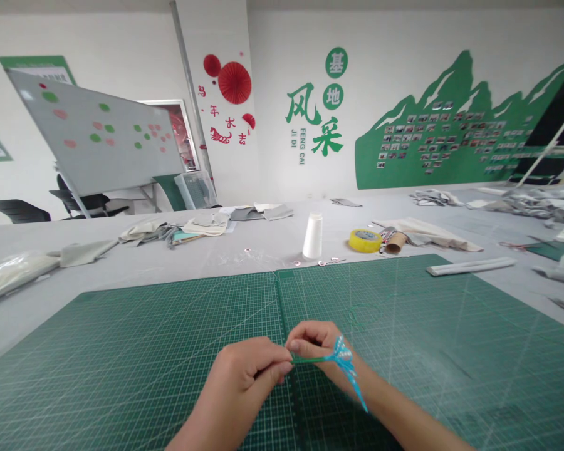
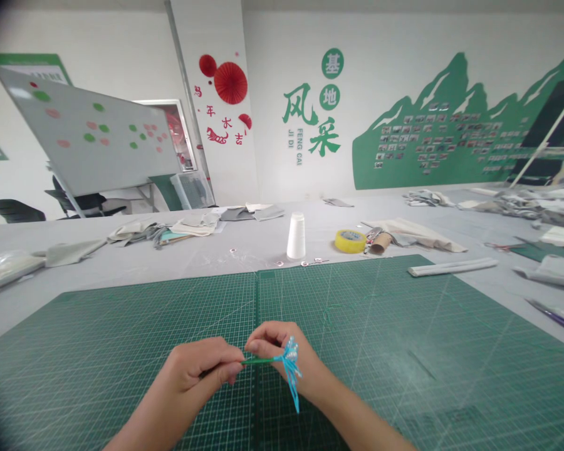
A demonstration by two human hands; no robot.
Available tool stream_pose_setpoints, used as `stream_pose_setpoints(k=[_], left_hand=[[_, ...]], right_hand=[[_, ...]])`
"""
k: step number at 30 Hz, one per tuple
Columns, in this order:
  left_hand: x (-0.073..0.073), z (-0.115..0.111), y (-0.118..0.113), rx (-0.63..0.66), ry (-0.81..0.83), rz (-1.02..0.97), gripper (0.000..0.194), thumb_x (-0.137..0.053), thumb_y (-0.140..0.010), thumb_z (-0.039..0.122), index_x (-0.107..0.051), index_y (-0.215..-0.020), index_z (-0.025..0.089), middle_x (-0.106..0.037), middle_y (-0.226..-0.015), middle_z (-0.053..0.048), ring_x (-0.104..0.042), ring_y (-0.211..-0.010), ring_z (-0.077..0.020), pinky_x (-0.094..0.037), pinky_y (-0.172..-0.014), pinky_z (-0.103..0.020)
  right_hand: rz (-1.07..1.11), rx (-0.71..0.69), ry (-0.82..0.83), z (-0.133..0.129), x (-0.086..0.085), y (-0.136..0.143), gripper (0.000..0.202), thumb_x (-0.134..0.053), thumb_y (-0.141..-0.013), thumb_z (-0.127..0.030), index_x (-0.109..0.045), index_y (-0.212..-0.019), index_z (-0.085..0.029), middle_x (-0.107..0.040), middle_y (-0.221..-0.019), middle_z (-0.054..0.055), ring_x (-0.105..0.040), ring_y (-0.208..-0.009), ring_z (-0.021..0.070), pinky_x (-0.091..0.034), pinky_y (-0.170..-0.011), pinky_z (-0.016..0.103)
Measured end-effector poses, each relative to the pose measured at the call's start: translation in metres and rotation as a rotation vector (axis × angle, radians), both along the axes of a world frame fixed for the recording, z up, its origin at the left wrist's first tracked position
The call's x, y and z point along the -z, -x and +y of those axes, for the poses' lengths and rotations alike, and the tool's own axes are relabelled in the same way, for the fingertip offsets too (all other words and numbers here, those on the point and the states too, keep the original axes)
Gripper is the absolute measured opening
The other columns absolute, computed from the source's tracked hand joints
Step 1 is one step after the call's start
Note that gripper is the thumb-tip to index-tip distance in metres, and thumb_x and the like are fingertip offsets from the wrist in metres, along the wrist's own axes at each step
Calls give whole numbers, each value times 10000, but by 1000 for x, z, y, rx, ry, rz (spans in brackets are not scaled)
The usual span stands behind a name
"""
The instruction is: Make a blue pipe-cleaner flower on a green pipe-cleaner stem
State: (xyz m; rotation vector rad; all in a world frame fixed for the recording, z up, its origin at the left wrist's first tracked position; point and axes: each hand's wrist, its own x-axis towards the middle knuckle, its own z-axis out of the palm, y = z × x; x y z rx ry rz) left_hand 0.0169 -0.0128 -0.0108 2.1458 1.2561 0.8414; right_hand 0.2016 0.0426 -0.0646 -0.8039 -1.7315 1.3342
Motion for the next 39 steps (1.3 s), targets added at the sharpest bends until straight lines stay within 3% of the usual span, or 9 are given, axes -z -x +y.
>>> stream_pose_setpoints(k=[4,8,18,25,30,33,39], left_hand=[[-1,-2,-3,118,11,113,279,-545,-918,152,-627,-654,188,-566,-625,42,-539,-624,-115,-351,-599,-205],[2,-1,-4,194,-18,266,269,-576,-909,155,-614,-645,186,-561,-621,51,-535,-616,-113,-322,-586,-211],[8,1,-3,167,-80,420,233,-559,-896,129,-606,-679,201,-602,-656,51,-563,-622,-124,-323,-577,-217],[5,1,-2,34,-105,418,253,-508,-919,139,-633,-709,205,-635,-689,27,-599,-643,-144,-360,-581,-224],[5,3,1,-137,-126,458,255,-466,-938,171,-667,-790,224,-658,-727,4,-621,-666,-183,-392,-591,-255],[7,4,4,-214,-124,432,263,-441,-952,188,-681,-854,233,-683,-783,-5,-639,-698,-195,-428,-622,-273],[9,4,6,-319,-111,360,246,-443,-958,217,-685,-915,232,-711,-862,-12,-665,-766,-214,-473,-684,-311]], right_hand=[[-5,-40,7,7,1,-3,356,-687,-779,-488,-661,-684,-147,-502,-576,-35,-392,-533,102,-304,-505,232],[-67,-88,9,9,-5,-11,317,-720,-771,-438,-671,-671,-141,-419,-511,-69,-316,-485,82,-239,-461,217],[-195,-37,-85,-2,-31,-19,188,-661,-815,-279,-652,-676,-153,-369,-520,-78,-302,-499,86,-227,-465,220],[-262,92,-216,-15,-41,-13,204,-613,-858,-282,-619,-686,-174,-382,-527,-72,-365,-515,101,-294,-494,226],[-390,151,-555,-25,-42,-12,195,-535,-926,-240,-642,-768,-197,-603,-650,-11,-533,-602,134,-372,-575,258],[-492,160,-798,-32,-41,-9,244,-460,-956,-205,-650,-803,-194,-639,-681,30,-547,-611,162,-373,-581,290],[-624,160,-928,-39,-33,2,280,-414,-927,-117,-649,-783,-165,-623,-644,53,-544,-571,184,-351,-545,306]])
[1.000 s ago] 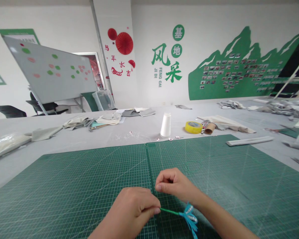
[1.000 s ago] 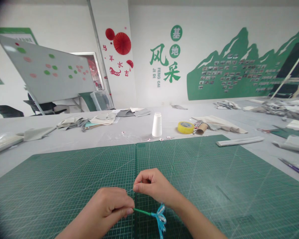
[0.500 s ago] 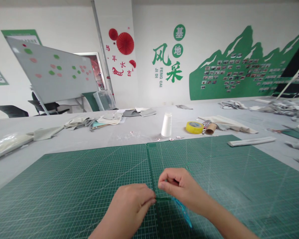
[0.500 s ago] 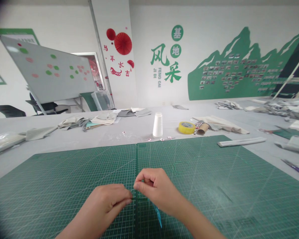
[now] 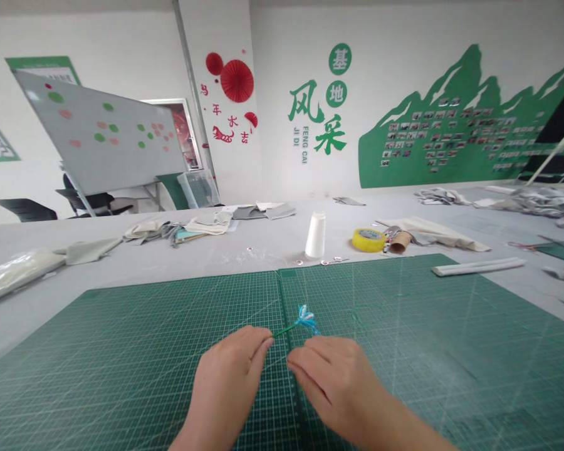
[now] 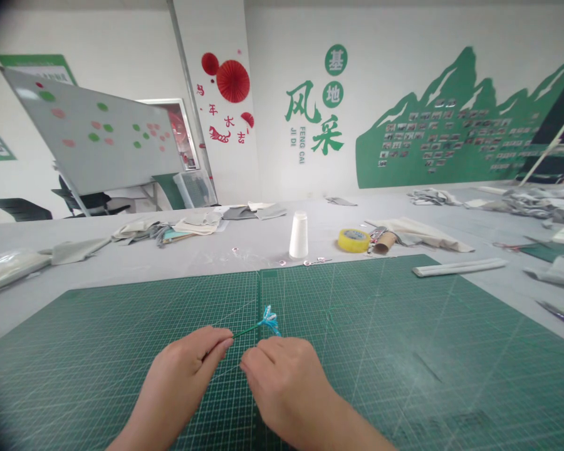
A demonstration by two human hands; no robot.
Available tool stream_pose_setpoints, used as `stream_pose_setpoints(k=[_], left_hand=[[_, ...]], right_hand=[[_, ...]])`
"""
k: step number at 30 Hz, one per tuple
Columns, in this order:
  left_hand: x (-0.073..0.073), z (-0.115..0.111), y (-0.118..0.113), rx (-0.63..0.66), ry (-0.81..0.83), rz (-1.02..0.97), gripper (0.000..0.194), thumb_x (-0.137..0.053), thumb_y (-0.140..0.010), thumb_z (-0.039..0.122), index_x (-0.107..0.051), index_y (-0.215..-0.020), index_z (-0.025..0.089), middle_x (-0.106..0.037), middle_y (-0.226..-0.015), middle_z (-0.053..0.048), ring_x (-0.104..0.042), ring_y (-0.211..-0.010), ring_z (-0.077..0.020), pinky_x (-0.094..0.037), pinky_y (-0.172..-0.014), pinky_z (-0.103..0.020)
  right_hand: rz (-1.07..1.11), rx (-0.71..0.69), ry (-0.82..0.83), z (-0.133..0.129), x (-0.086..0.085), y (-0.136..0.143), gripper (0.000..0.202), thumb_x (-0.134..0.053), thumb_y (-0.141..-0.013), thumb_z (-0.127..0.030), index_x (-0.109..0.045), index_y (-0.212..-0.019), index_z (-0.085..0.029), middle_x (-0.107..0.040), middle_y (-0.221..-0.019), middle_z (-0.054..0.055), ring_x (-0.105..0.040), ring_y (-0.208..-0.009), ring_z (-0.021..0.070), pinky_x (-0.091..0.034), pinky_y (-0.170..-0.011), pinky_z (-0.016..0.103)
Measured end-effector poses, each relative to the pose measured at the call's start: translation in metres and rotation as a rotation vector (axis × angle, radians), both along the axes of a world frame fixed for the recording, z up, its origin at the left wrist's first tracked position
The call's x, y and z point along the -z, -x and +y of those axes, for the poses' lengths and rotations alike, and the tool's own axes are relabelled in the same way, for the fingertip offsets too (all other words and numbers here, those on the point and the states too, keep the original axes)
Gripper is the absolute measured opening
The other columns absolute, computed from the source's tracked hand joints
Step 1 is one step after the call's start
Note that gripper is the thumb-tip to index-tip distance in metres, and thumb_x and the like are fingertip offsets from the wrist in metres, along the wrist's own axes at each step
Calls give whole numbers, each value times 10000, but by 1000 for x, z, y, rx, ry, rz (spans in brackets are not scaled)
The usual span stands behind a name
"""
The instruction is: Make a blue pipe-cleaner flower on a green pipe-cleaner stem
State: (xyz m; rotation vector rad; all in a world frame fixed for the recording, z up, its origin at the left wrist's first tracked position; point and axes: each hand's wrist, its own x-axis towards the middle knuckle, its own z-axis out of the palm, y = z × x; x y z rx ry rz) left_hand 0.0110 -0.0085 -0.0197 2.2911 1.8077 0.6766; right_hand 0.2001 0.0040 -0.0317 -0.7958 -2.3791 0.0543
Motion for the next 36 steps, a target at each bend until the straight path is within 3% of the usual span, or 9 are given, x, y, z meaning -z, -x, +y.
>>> stream_pose_setpoints(k=[7,20,25,31,36], left_hand=[[1,1,3,-46,-36,-126,223,-462,-954,259,-683,-939,232,-723,-897,-14,-670,-792,-217,-482,-717,-322],[-6,1,-1,11,28,-378,216,-506,-910,232,-683,-784,226,-672,-676,27,-636,-669,-167,-456,-639,-252],[-9,0,-3,87,76,-438,209,-518,-890,228,-672,-750,211,-660,-658,21,-622,-650,-159,-446,-615,-238],[-13,-1,-5,134,112,-458,214,-526,-874,222,-646,-698,201,-627,-612,23,-555,-579,-137,-394,-552,-221],[-14,-3,-7,175,150,-477,205,-543,-861,217,-637,-681,192,-614,-594,24,-534,-561,-130,-379,-539,-214]], right_hand=[[18,45,56,0,8,4,265,-399,-913,-102,-640,-820,-158,-631,-668,52,-565,-590,185,-348,-546,302],[76,106,236,4,15,8,236,-433,-907,-120,-597,-754,-193,-635,-676,14,-560,-599,153,-326,-560,271],[288,38,512,13,21,9,200,-506,-902,-152,-668,-796,-201,-645,-707,-5,-566,-650,142,-373,-614,248],[605,-61,980,28,38,7,162,-647,-834,-330,-717,-772,-197,-521,-590,-34,-441,-570,129,-340,-541,248],[673,-110,1106,36,38,-1,225,-722,-759,-412,-707,-742,-188,-524,-601,-37,-427,-567,117,-333,-530,239]])
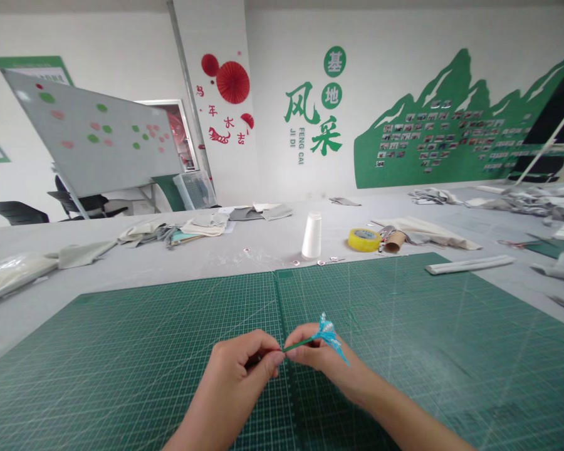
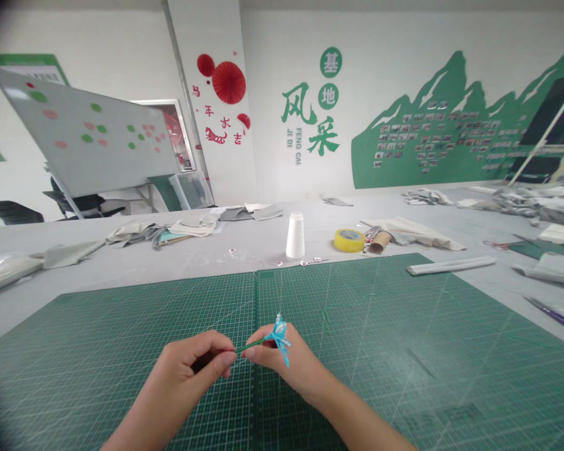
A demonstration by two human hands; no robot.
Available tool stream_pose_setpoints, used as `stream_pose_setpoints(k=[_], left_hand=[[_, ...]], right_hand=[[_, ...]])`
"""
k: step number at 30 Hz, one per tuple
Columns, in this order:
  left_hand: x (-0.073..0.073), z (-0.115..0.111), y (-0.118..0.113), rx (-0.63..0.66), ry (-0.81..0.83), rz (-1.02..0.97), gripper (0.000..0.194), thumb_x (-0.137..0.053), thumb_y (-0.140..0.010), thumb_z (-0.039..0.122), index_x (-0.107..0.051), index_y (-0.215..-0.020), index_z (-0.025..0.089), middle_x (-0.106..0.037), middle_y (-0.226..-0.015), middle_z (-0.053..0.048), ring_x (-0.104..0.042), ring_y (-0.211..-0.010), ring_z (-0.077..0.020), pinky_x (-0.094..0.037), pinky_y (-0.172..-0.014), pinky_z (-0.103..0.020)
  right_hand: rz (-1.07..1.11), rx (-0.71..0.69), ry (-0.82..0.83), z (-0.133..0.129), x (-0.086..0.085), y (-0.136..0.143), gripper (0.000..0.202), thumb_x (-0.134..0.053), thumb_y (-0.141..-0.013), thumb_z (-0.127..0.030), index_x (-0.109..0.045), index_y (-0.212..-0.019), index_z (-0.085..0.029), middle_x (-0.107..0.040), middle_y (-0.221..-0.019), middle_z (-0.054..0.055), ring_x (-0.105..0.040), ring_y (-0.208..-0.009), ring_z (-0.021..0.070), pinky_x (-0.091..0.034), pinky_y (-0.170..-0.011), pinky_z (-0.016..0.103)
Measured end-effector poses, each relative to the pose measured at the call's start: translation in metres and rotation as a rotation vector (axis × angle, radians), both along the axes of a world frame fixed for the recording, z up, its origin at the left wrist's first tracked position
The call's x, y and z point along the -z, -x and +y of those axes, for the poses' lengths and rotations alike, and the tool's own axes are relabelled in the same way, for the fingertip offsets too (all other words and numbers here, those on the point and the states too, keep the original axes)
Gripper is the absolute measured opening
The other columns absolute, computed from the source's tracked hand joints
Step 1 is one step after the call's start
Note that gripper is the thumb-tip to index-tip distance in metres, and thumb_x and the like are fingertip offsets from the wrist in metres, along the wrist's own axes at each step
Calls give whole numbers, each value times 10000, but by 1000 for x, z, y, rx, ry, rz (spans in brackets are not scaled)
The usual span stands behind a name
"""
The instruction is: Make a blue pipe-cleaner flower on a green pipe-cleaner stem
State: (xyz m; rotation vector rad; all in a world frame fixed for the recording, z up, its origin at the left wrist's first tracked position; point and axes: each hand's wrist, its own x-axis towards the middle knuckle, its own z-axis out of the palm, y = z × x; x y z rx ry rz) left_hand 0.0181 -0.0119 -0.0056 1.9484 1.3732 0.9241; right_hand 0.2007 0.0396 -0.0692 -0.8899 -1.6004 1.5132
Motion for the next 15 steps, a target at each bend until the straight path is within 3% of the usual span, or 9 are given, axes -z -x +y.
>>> stream_pose_setpoints(k=[4,8,12,15], left_hand=[[0,-4,-2,105,5,76,189,-583,-841,146,-647,-667,183,-609,-600,39,-532,-572,-114,-362,-555,-199],[0,-5,-4,254,11,184,186,-616,-846,113,-681,-693,196,-633,-650,51,-562,-616,-105,-358,-595,-191],[2,-5,-4,304,-3,290,198,-606,-867,118,-695,-717,210,-645,-677,52,-571,-624,-110,-349,-596,-199],[2,-5,-3,286,-21,359,195,-593,-874,122,-690,-731,213,-656,-698,48,-582,-637,-118,-353,-602,-205]], right_hand=[[10,-113,78,8,-1,-6,340,-756,-689,-500,-702,-686,-165,-475,-528,-55,-350,-486,85,-276,-474,223],[-22,-203,106,14,-2,-14,317,-778,-673,-461,-717,-690,-150,-498,-522,-55,-297,-453,67,-209,-436,211],[-50,-209,53,13,-12,-19,235,-755,-714,-392,-723,-702,-159,-573,-601,-27,-429,-545,95,-325,-530,225],[-84,-163,-11,11,-21,-20,192,-730,-743,-349,-720,-692,-165,-527,-576,-43,-414,-547,99,-323,-540,233]])
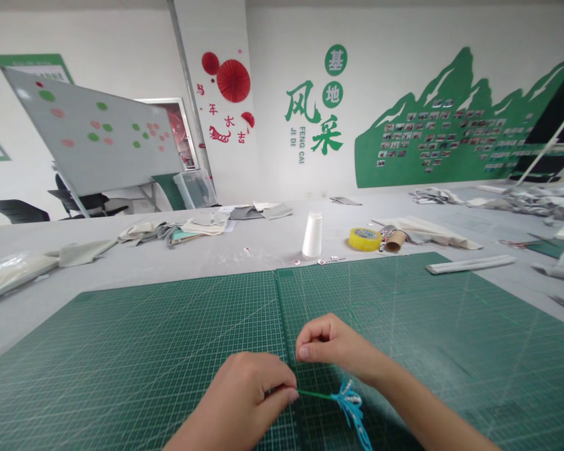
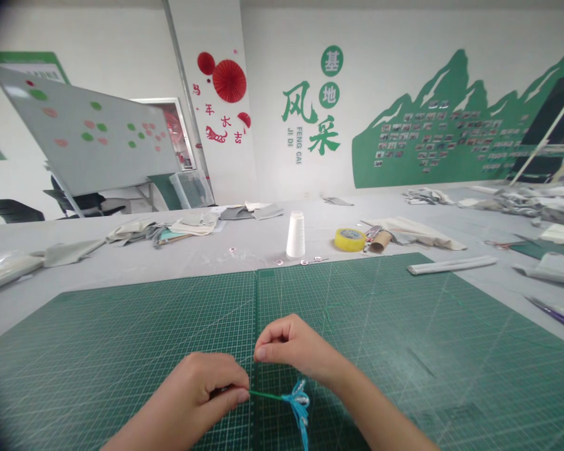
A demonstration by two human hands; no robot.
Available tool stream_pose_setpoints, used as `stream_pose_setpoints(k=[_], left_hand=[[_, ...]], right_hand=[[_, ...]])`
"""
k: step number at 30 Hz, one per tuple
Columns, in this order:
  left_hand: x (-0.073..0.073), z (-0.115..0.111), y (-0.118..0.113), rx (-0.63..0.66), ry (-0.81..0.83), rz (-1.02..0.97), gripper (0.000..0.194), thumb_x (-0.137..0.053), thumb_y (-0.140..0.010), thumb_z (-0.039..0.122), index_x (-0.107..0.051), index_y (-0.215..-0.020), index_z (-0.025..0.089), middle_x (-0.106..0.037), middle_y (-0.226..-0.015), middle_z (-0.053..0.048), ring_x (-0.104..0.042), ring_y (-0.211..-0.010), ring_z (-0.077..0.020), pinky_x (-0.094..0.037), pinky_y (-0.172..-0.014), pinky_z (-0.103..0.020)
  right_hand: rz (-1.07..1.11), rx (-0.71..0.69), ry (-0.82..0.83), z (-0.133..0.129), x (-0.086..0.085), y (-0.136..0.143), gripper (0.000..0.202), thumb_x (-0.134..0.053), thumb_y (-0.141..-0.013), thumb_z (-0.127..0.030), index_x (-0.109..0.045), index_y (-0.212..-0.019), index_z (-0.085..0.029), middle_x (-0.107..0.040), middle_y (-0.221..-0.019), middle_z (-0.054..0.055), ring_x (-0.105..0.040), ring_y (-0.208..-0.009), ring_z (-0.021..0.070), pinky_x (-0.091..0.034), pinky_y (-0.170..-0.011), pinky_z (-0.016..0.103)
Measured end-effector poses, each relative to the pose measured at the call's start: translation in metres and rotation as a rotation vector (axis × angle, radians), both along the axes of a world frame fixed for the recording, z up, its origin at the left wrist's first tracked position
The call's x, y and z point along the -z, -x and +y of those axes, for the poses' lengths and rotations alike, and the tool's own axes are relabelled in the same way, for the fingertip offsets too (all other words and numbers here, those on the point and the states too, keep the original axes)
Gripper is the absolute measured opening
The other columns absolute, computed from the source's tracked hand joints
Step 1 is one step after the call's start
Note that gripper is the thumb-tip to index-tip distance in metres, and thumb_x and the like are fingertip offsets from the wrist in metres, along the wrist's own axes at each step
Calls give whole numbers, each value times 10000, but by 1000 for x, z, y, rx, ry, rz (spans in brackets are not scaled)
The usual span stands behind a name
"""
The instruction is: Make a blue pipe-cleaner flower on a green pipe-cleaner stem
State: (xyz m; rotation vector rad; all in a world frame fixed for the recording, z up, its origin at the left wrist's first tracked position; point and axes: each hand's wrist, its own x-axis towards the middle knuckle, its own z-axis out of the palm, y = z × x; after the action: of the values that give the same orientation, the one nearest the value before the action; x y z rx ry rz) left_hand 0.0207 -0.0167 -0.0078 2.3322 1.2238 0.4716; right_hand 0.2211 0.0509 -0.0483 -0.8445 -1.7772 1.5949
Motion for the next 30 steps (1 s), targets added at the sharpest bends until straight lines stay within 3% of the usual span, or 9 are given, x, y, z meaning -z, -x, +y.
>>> stream_pose_setpoints(k=[5,9,17,23,26,30], left_hand=[[3,2,2,-67,-49,76,185,-579,-882,155,-671,-734,216,-667,-716,40,-599,-658,-139,-359,-605,-221],[9,6,6,-188,-78,86,204,-538,-890,160,-671,-750,225,-681,-732,31,-616,-677,-162,-375,-619,-243],[8,11,11,-424,-91,-17,215,-480,-918,228,-656,-796,233,-697,-774,25,-626,-712,-190,-403,-642,-272],[9,13,10,-476,-33,-162,202,-498,-902,253,-690,-842,234,-723,-822,11,-646,-767,-208,-438,-700,-299],[11,16,11,-474,39,-290,186,-542,-882,283,-719,-871,229,-742,-899,-10,-654,-844,-225,-454,-771,-314],[13,18,11,-436,112,-390,191,-573,-868,320,-729,-824,221,-738,-846,-14,-647,-824,-228,-454,-762,-305]], right_hand=[[-172,118,-264,-12,-17,3,151,-653,-814,-251,-706,-700,-165,-393,-505,-75,-317,-486,88,-236,-466,227],[-279,175,-588,-27,-28,5,143,-611,-855,-189,-683,-731,-183,-515,-592,-47,-448,-558,101,-322,-541,229],[-421,203,-992,-36,-16,13,207,-486,-918,-176,-646,-787,-185,-619,-671,-1,-535,-605,137,-343,-582,270],[-592,223,-1140,-39,-9,19,265,-440,-909,-129,-604,-707,-180,-579,-613,2,-482,-544,144,-277,-533,299],[-620,245,-1158,-39,-7,21,271,-442,-894,-115,-567,-663,-180,-560,-591,-4,-467,-525,138,-258,-523,304],[-629,249,-1135,-39,-3,22,237,-464,-870,-107,-568,-670,-180,-567,-599,-2,-489,-540,141,-262,-526,301]])
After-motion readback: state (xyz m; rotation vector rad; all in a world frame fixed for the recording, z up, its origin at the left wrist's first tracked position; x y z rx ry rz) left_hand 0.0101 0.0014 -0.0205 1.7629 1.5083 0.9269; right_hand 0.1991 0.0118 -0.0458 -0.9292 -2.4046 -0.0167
